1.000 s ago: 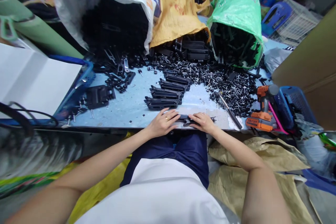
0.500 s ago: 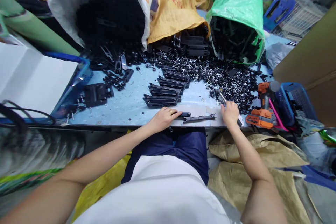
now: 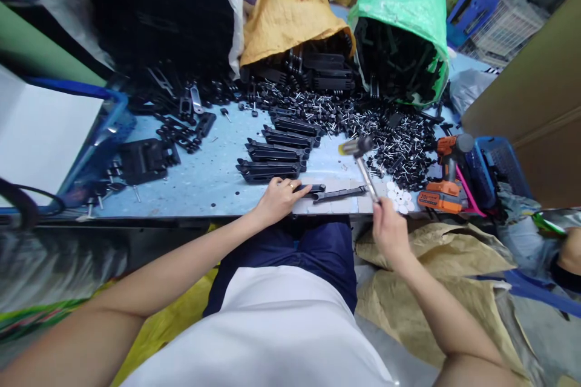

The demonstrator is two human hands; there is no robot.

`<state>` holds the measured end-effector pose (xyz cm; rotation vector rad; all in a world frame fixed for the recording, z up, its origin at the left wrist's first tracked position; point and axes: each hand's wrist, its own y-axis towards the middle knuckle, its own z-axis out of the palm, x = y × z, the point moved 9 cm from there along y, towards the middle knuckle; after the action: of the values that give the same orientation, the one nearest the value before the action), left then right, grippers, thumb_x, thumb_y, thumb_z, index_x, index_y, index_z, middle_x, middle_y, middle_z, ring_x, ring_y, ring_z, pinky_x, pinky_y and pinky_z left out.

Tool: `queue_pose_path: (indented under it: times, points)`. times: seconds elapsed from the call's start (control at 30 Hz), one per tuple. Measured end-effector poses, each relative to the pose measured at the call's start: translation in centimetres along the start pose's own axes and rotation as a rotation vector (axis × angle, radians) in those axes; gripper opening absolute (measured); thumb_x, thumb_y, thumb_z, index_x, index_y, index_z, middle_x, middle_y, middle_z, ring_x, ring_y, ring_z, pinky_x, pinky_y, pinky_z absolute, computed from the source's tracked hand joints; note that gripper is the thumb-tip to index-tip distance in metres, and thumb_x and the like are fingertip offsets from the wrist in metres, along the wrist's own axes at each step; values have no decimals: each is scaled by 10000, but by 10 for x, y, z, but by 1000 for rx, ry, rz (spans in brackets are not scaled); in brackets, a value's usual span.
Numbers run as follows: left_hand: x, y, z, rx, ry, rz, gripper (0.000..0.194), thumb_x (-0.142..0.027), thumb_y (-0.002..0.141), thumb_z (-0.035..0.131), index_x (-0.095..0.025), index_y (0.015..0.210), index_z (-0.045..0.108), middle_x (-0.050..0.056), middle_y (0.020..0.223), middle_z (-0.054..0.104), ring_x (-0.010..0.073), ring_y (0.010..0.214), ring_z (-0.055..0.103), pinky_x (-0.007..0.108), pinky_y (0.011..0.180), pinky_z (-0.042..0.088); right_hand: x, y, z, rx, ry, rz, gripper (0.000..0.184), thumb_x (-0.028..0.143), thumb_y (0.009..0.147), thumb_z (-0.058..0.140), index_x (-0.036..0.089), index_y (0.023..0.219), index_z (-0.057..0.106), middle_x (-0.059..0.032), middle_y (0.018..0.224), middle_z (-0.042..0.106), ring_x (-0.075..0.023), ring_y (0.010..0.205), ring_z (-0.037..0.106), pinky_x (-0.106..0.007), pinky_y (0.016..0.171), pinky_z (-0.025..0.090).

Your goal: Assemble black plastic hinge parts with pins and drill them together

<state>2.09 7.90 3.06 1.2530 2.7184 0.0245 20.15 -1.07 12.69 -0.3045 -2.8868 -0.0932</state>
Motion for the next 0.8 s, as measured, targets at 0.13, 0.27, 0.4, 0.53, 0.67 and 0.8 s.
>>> queue_pose_path:
  times: [0.13, 0.27, 0.4, 0.53, 0.67, 0.8]
  points:
    - [0, 0, 0, 8, -9, 2, 486, -38, 816, 342, -246, 1223, 507, 117, 1105, 598, 207, 921, 553, 377, 760, 361, 15, -16, 19, 131, -194, -80, 404, 425, 929, 207, 195, 770, 499, -38, 629, 591, -160, 473, 522, -252, 470, 258]
    - [0, 1, -2, -1, -18, 4, 487, -36, 802, 358, -233, 1222, 509, 125, 1108, 597, 218, 942, 557, 385, 773, 370, 22, -17, 2, -55, -223, -121, 415, 397, 946, 177, 171, 894, 522, -78, 730, 627, -171, 618, 589, -242, 522, 314]
    - [-1, -1, -3, -16, -15, 14, 462, -54, 812, 361, -219, 1215, 516, 130, 1111, 606, 225, 947, 574, 409, 800, 387, 12, -13, 30, 171, -301, -116, 405, 384, 945, 203, 189, 790, 523, -46, 671, 613, -161, 527, 547, -251, 477, 269]
    - [-6, -11, -8, -138, 0, 94, 365, -169, 882, 336, -143, 1192, 526, 162, 1168, 586, 241, 1081, 533, 449, 924, 351, -26, 16, 24, 72, -378, 9, 408, 389, 940, 217, 175, 907, 562, -74, 700, 624, -194, 567, 545, -278, 507, 306]
    - [-14, -21, -6, -164, 45, 228, 420, -336, 907, 339, -107, 1226, 487, 172, 1277, 517, 254, 1196, 451, 432, 1003, 294, -18, 54, 22, -151, -398, -276, 446, 476, 901, 317, 145, 1055, 573, -155, 992, 619, -252, 861, 558, -360, 725, 385]
    - [-16, -9, -1, -63, 100, 244, 519, -421, 891, 370, -63, 1261, 436, 197, 1285, 498, 259, 1136, 491, 365, 901, 376, 19, 72, 74, -5, -407, -641, 545, 626, 790, 448, 127, 911, 629, -155, 913, 635, -253, 845, 557, -357, 739, 387]
